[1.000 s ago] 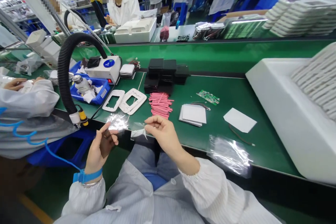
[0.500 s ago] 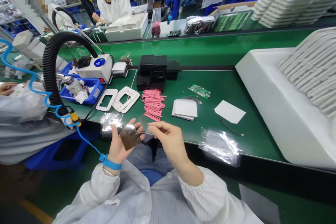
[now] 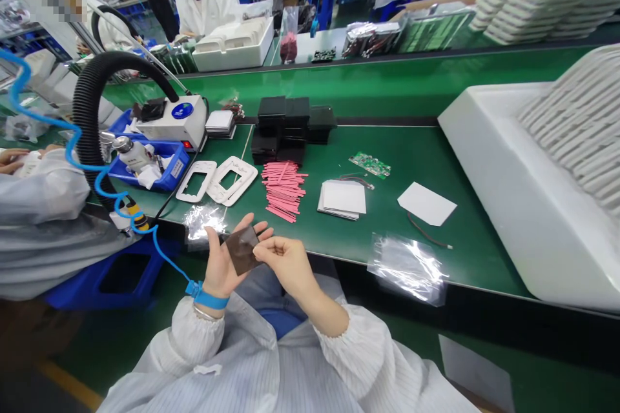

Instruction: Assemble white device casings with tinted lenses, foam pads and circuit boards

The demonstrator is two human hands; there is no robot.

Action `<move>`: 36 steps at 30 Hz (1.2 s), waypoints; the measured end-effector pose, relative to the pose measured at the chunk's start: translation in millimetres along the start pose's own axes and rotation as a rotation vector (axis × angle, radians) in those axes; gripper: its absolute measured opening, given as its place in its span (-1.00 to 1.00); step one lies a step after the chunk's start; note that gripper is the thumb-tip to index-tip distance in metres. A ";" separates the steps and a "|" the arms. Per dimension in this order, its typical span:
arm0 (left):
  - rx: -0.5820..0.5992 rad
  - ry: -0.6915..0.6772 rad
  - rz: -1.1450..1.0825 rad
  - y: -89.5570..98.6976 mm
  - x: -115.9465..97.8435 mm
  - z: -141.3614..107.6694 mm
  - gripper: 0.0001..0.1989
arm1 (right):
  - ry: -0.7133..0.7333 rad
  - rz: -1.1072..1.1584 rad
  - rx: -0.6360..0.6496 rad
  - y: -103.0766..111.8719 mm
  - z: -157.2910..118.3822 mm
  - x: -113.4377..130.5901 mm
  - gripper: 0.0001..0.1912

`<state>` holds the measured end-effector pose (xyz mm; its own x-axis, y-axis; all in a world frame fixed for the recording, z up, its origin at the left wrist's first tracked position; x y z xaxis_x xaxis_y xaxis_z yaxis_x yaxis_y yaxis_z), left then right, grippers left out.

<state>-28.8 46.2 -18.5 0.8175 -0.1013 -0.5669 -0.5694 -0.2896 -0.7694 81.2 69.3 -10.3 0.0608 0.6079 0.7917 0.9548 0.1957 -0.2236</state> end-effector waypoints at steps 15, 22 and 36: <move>0.048 -0.004 0.008 -1.2 -1.2 -0.5 -0.18 | 0.012 -0.023 0.006 1.7 0.6 -1.1 -0.84; 0.048 -0.009 0.012 -2.6 -1.4 -1.5 -0.19 | 0.001 -0.009 0.005 1.5 0.8 -2.0 -0.86; 0.157 -0.128 0.080 0.4 -10.1 -0.8 -0.66 | 0.120 -0.206 -0.083 15.5 1.6 5.4 -0.57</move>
<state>-37.2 46.3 -12.8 0.7576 0.0065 -0.6527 -0.6463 -0.1330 -0.7514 95.9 76.9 -10.3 -0.1086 0.4652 0.8785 0.9708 0.2396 -0.0069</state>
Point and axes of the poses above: each hand's wrist, its own z-axis towards the middle knuckle, its own y-axis out of the back of the hand, x = y × z, the point moved 4 cm from there along z, towards the middle knuckle, and after that the axes turned 13 degrees about -y, right-handed, at the moved point
